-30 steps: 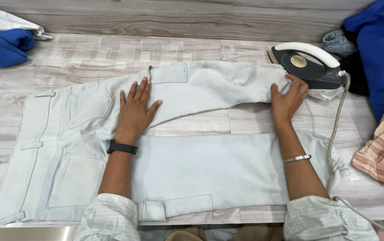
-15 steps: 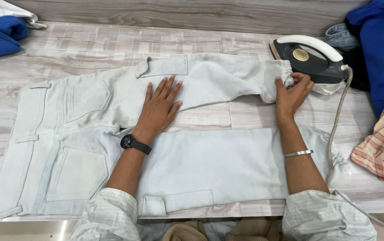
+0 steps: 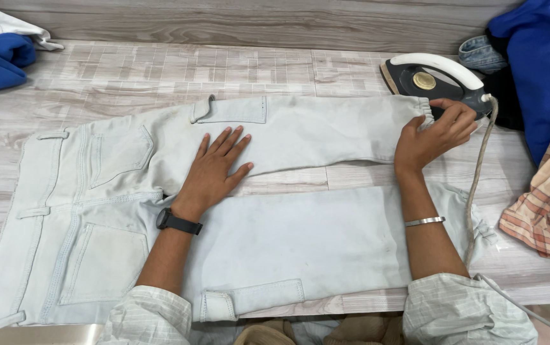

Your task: The person irons a pair of light-colored pants on a tiled surface, smoothing the fabric and using an electric iron on the legs and waistband. After finishing the pants, the person picks up a white t-shirt, lays it flat, and irons the front graphic area.

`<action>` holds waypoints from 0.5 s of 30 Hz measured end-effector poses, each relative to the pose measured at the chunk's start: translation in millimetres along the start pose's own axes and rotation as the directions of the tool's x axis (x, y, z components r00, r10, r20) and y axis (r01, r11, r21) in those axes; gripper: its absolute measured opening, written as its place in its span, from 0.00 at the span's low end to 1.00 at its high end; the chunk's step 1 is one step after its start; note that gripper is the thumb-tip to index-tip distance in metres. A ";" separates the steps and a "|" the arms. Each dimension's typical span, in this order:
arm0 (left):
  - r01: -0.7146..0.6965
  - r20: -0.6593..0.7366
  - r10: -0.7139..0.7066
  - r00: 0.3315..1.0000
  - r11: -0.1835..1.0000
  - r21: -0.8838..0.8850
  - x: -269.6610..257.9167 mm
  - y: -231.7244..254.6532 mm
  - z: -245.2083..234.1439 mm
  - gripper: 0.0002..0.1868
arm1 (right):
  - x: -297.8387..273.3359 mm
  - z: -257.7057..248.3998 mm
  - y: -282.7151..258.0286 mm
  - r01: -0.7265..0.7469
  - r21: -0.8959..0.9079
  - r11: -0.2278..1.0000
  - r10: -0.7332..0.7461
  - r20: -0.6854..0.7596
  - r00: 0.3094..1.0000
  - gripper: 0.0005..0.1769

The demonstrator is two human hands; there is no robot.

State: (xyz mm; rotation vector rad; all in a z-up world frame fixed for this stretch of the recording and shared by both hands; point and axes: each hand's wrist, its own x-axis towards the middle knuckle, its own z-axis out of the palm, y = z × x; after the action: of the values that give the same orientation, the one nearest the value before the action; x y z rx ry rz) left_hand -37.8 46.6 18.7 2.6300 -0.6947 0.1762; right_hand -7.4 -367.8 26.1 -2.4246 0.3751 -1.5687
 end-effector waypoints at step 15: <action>0.160 0.152 -0.142 0.978 0.981 -0.113 -7.2 -8.2 -27.0 0.38 | -20.3 24.7 4.6 0.159 0.004 0.987 -0.123 0.655 0.746 0.41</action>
State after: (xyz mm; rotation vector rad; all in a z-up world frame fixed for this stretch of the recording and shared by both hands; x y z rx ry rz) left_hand -40.5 67.7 38.6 2.5792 -0.5292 -0.0988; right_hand 6.8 -364.1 -2.6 -2.8894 0.0925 -0.6448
